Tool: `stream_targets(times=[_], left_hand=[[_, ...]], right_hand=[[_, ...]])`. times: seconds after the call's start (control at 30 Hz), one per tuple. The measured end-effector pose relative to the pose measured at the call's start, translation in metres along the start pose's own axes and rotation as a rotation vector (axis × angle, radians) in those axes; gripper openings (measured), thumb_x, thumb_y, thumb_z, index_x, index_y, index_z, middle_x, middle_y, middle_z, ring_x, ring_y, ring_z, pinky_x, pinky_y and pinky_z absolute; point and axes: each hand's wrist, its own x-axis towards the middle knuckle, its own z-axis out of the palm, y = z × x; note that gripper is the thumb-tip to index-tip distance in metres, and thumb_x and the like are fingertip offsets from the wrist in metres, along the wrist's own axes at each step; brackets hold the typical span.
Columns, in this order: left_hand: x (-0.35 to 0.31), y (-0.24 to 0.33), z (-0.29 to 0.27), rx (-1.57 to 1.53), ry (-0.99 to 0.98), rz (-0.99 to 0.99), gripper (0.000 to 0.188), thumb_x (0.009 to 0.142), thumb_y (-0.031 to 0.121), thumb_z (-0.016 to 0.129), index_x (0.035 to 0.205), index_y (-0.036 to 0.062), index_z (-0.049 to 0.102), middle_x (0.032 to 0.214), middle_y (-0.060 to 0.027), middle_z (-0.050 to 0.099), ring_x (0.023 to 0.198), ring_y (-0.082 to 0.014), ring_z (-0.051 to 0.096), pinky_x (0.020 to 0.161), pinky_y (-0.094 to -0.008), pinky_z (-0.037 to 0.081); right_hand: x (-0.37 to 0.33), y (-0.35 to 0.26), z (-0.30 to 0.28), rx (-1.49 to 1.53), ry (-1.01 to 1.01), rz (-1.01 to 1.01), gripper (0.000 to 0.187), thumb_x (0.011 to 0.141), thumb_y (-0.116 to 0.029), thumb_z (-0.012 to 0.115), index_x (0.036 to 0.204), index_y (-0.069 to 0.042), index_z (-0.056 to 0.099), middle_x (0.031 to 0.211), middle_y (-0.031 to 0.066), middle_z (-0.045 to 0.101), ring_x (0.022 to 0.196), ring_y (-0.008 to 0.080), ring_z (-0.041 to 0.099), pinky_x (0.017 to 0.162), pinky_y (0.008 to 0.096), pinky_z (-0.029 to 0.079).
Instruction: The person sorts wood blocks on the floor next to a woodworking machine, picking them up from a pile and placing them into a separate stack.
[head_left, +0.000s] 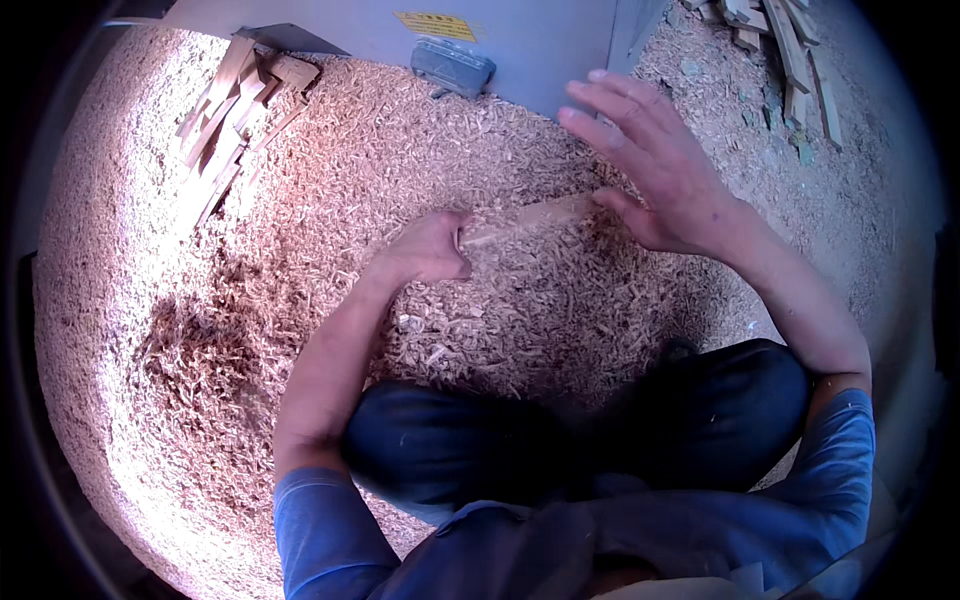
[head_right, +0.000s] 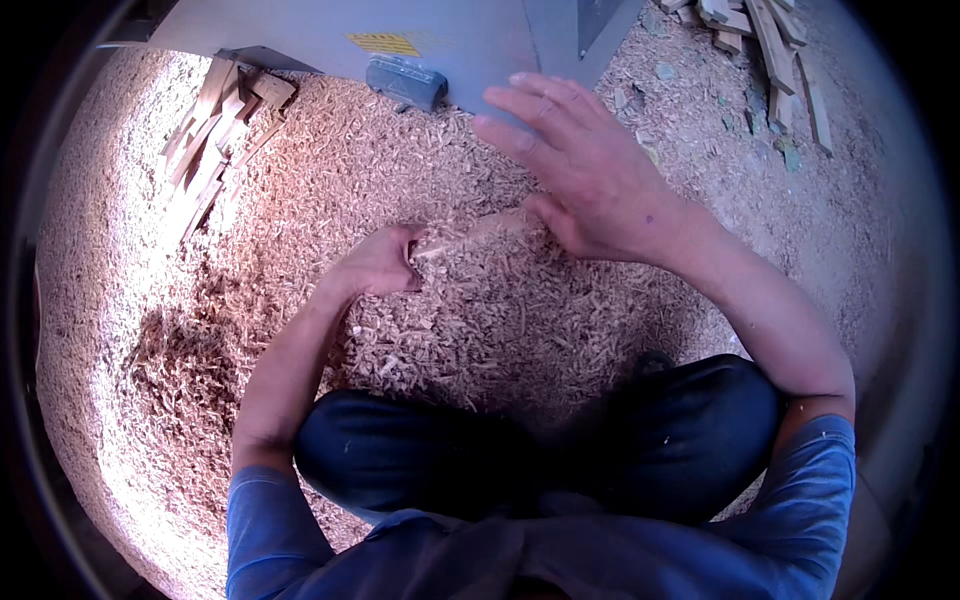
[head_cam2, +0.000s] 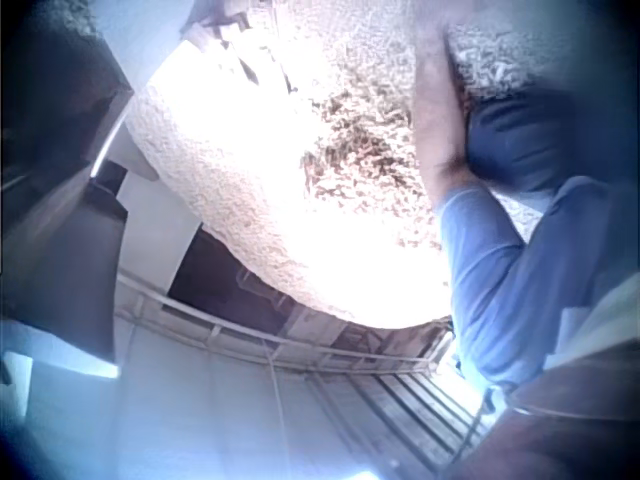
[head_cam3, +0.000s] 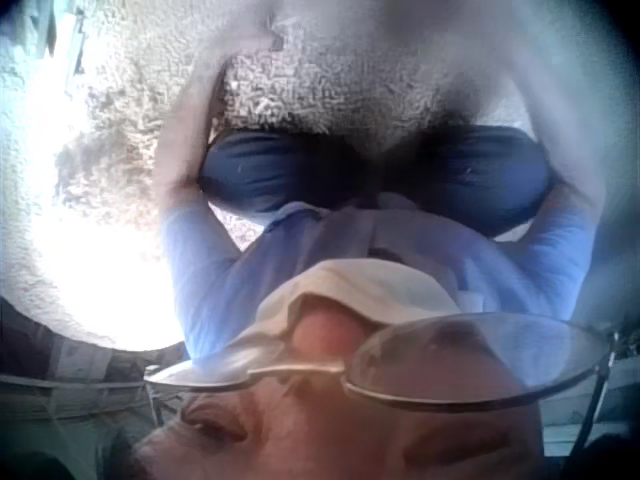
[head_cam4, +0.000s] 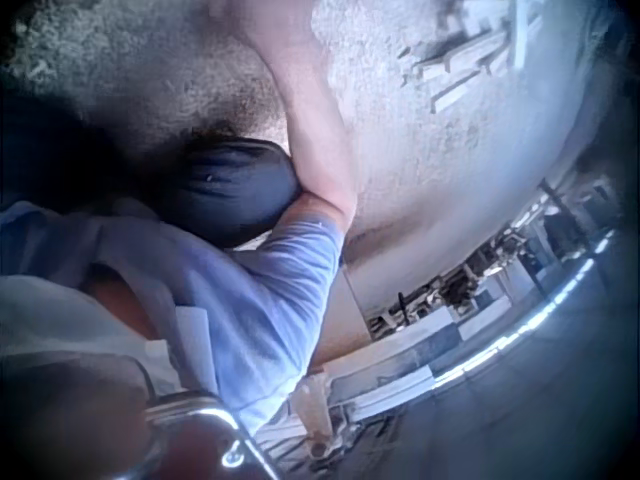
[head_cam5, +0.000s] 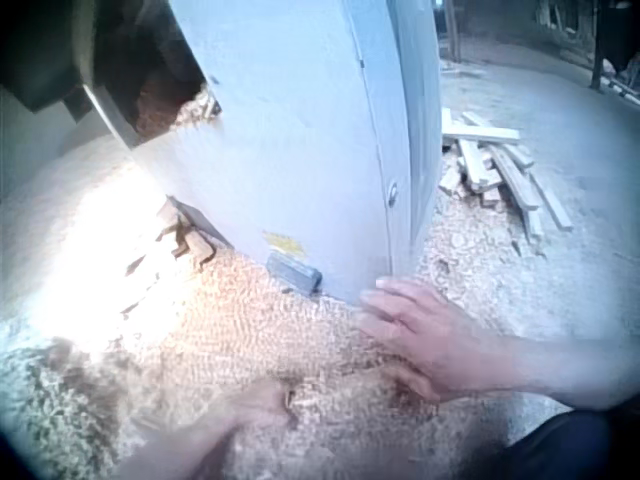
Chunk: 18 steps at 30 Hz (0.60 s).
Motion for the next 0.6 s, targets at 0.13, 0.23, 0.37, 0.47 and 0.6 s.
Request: stream_targets(times=[0.13, 0.23, 0.37, 0.47, 0.6], left_hand=[[0.009, 0.097, 0.000, 0.121, 0.108, 0.352, 0.071, 0.075, 0.006, 0.071, 0.144, 0.0058, 0.055, 0.107, -0.0200, 0.072, 0.100, -0.0336, 0.071, 0.095, -0.0403, 0.057], [0.005, 0.164, -0.008, 0.169, -0.023, 0.401, 0.076, 0.072, 0.003, 0.073, 0.145, 0.0072, 0.054, 0.118, -0.0177, 0.069, 0.112, -0.0355, 0.066, 0.102, -0.0411, 0.052], [0.020, 0.153, 0.017, 0.463, 0.059, 0.444, 0.080, 0.078, 0.008, 0.073, 0.153, 0.0136, 0.045, 0.148, -0.0167, 0.050, 0.140, -0.0337, 0.045, 0.119, -0.0437, 0.037], [0.008, 0.101, 0.023, 0.552, 0.035, 0.299, 0.085, 0.083, 0.020, 0.076, 0.158, 0.0186, 0.036, 0.164, -0.0146, 0.030, 0.153, -0.0345, 0.026, 0.127, -0.0473, 0.024], [-0.004, 0.030, 0.035, 0.363, -0.166, 0.293, 0.088, 0.086, 0.036, 0.077, 0.160, 0.0226, 0.032, 0.169, -0.0149, 0.019, 0.156, -0.0348, 0.016, 0.129, -0.0484, 0.016]], right_hand=[[-0.069, 0.002, 0.025, 0.286, -0.472, 0.177, 0.098, 0.072, -0.013, 0.083, 0.156, -0.007, 0.033, 0.140, 0.0237, 0.051, 0.134, 0.0414, 0.047, 0.110, 0.0488, 0.041], [-0.098, 0.017, 0.020, 0.436, -0.637, 0.386, 0.102, 0.069, -0.013, 0.085, 0.157, -0.010, 0.033, 0.126, 0.0240, 0.059, 0.121, 0.0429, 0.056, 0.103, 0.0481, 0.046], [-0.159, 0.029, 0.002, 0.419, -0.651, 0.511, 0.096, 0.068, -0.003, 0.077, 0.155, -0.014, 0.037, 0.114, 0.0237, 0.063, 0.110, 0.0440, 0.062, 0.096, 0.0489, 0.050], [-0.209, 0.058, -0.037, 0.316, -0.754, 0.624, 0.096, 0.062, 0.007, 0.064, 0.154, -0.013, 0.041, 0.113, 0.0229, 0.065, 0.111, 0.0450, 0.062, 0.098, 0.0480, 0.050], [-0.272, 0.132, -0.099, 0.240, -0.353, 0.793, 0.113, 0.056, 0.012, 0.056, 0.161, -0.021, 0.033, 0.132, 0.0182, 0.064, 0.120, 0.0303, 0.062, 0.107, 0.0384, 0.045]])
